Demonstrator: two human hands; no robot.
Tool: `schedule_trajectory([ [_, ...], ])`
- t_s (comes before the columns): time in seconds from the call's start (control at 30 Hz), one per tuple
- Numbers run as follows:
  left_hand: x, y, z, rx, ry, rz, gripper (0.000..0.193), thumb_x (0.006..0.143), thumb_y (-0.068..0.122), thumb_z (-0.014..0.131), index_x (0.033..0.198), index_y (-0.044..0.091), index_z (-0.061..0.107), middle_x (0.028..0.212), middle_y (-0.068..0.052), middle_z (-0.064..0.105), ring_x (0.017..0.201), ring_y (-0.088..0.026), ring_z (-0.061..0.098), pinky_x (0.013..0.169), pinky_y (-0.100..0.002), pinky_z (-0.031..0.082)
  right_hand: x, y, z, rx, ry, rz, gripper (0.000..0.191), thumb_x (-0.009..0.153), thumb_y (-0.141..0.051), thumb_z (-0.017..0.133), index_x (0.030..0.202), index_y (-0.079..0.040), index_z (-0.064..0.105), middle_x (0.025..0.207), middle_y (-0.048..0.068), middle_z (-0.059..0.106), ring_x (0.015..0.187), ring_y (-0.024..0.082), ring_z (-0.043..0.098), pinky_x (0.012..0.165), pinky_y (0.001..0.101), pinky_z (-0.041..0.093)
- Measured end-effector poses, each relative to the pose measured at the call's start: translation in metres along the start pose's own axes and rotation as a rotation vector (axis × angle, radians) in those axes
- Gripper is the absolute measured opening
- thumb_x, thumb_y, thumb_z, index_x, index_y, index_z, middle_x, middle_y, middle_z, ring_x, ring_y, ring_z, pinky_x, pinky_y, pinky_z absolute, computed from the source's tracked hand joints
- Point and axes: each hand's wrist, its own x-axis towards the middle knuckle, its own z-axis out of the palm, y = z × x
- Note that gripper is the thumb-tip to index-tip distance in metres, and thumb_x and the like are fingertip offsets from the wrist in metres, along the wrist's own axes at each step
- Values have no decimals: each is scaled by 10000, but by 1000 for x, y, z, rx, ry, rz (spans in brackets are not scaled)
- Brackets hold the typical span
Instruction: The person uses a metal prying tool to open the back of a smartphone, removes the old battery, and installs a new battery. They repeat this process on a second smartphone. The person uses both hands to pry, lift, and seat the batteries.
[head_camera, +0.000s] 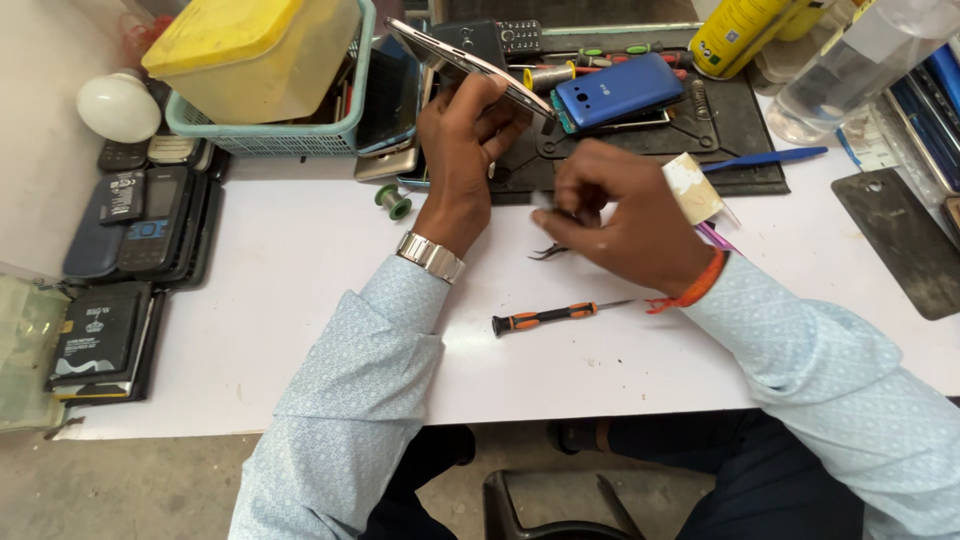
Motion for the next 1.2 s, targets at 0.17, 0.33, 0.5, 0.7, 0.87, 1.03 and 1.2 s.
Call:
schedule_trajectory([
  [0.17, -1, -2, 2, 24, 24, 43, 287, 811, 203, 702, 998, -9, 653, 904, -99, 702, 842, -194, 719, 824, -353, 635, 2, -14, -9, 37, 249, 56, 220, 991, -168, 748, 1072, -7, 622, 881, 9, 678, 749, 90, 718, 608, 223, 578],
  [0.33, -5, -9, 10, 323, 123, 259, 267, 805, 210, 754, 961, -3, 717, 854, -61, 707, 745, -141, 620, 649, -282, 497, 7, -24, -15, 100, 407, 45, 159, 1058, -123, 602, 1168, -8, 602, 1057, 28, 575, 852, 103, 710, 589, 206, 623],
  [0.5, -10, -9, 16, 424, 126, 418, 266, 799, 200, 771, 951, -7, 705, 868, -43, 746, 768, -110, 689, 739, -246, 565, 4, -12, -19, -221, 392, -151, 112, 1076, -1, 748, 1141, 32, 664, 1034, 112, 644, 845, 154, 731, 662, 229, 622],
  [0.7, -15, -8, 23, 434, 138, 414, 277, 777, 186, 772, 950, -10, 681, 821, -22, 740, 702, -92, 678, 676, -251, 567, -1, 11, -13, -308, 364, -219, 83, 1063, 4, 797, 1065, 39, 722, 963, 113, 696, 784, 153, 717, 644, 239, 567],
  [0.87, -16, -8, 25, 477, 139, 447, 265, 780, 198, 771, 927, 1, 672, 787, -11, 732, 669, -88, 668, 649, -253, 564, 1, 12, -12, -342, 352, -206, 84, 1043, 0, 799, 1050, 42, 727, 889, 92, 673, 709, 139, 674, 613, 248, 517],
  [1.03, -17, -9, 26, 589, 161, 435, 284, 765, 234, 784, 900, 14, 667, 751, -13, 719, 627, -99, 665, 621, -269, 566, 4, 8, -13, -375, 330, -186, 58, 1024, 10, 795, 1040, 32, 744, 833, 84, 666, 659, 132, 640, 580, 252, 478],
  [1.2, -17, -8, 25, 589, 142, 498, 370, 759, 254, 791, 993, 11, 639, 789, -8, 734, 658, -103, 701, 640, -280, 596, 2, 11, -16, -370, 347, -237, 54, 1014, 24, 780, 1041, 34, 734, 861, 92, 669, 689, 141, 658, 588, 249, 496],
])
